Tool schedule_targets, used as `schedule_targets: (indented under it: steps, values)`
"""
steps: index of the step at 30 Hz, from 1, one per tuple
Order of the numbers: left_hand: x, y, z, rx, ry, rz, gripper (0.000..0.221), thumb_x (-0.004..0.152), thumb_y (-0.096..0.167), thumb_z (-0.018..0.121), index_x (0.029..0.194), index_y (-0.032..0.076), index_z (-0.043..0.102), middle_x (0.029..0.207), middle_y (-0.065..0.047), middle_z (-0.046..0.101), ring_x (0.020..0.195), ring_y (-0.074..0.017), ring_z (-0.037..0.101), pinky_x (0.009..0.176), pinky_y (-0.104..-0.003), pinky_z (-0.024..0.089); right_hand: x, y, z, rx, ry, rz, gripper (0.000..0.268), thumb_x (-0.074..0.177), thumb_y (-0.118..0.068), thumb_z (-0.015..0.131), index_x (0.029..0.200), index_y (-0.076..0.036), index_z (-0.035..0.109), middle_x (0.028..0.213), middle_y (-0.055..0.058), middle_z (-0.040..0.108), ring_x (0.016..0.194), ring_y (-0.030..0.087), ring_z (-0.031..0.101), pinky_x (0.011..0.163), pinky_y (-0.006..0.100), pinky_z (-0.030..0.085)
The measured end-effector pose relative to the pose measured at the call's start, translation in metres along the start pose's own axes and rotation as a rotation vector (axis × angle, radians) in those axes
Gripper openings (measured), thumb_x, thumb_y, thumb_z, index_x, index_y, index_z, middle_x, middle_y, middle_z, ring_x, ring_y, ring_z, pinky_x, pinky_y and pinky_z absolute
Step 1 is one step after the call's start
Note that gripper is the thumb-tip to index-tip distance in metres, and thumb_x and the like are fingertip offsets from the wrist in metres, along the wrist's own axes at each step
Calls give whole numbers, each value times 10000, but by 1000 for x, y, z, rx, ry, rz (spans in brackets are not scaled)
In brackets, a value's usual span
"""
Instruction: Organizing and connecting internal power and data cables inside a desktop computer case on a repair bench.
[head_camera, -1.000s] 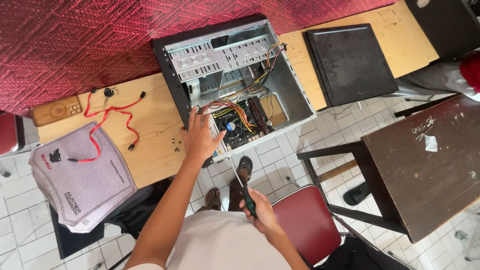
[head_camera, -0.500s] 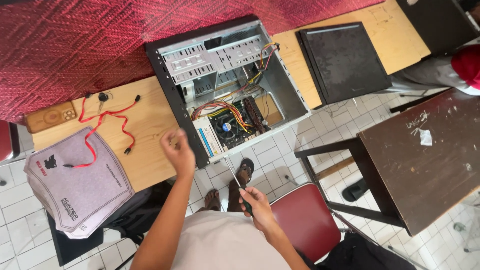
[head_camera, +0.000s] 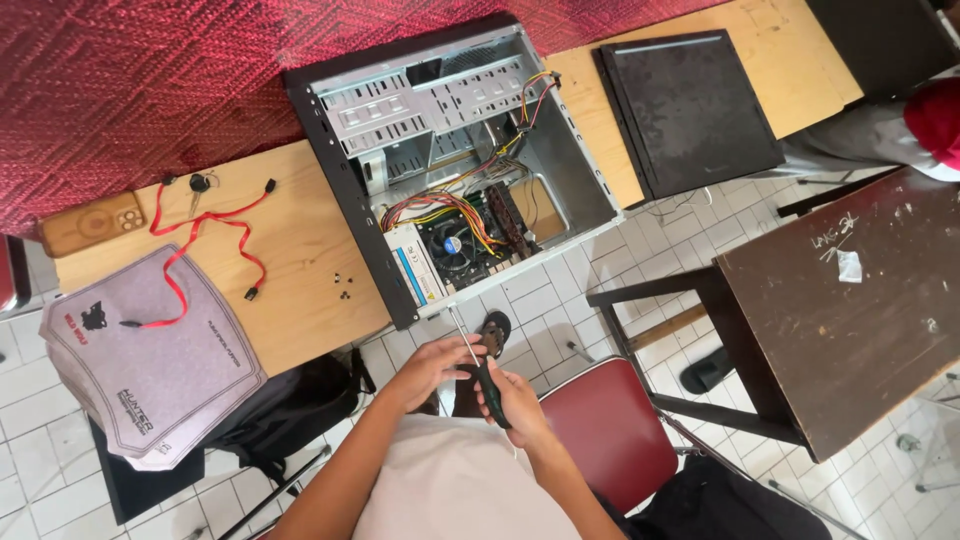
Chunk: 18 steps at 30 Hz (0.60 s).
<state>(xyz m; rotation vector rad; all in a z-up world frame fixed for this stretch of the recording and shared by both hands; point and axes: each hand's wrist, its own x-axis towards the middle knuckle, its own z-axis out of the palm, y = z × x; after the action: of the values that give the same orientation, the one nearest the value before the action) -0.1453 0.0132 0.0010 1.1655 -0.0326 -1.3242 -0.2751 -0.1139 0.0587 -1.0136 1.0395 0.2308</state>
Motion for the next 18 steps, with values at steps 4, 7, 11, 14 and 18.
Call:
schedule_targets:
  steps: [4, 7, 11, 14, 18]
  values:
    - [11, -3, 9, 78, 94, 134, 403, 946, 279, 676, 1207, -21, 743, 1080, -157, 781, 961, -215, 747, 737, -285, 614, 9, 8, -2, 77, -29, -17, 374, 1073, -379, 532, 937, -36, 587, 649, 159, 664, 422, 200, 543, 377, 281, 421]
    - [16, -13, 7, 105, 220, 162, 216, 941, 237, 745, 826, 54, 744, 860, -78, 778, 695, -178, 703, 594, -270, 491, 6, 10, -2, 85, -45, -18, 428, 1036, -429, 542, 1007, -12, 635, 796, 178, 725, 557, 237, 655, 468, 311, 510]
    - [20, -13, 14, 71, 306, 166, 362, 883, 293, 818, 702, 124, 554, 601, -52, 625, 539, -144, 624, 571, -281, 502, -7, 18, -4, -3, -100, -77, 321, 998, -365, 621, 983, -48, 571, 908, 161, 702, 676, 226, 653, 576, 343, 531]
    - [13, -3, 19, 116, 332, 150, 375, 888, 297, 806, 693, 121, 539, 607, -51, 630, 549, -135, 602, 615, -292, 527, -8, 21, -5, -40, -57, -96, 193, 941, -200, 735, 975, -45, 625, 882, 127, 681, 685, 212, 656, 558, 324, 506]
    - [24, -11, 6, -74, 162, 142, 465, 940, 322, 640, 1284, 9, 664, 1232, -154, 733, 1147, -278, 724, 932, -407, 612, 10, 26, -13, 40, -4, -80, 427, 1030, -374, 576, 978, 29, 707, 695, 116, 632, 556, 196, 562, 531, 291, 441]
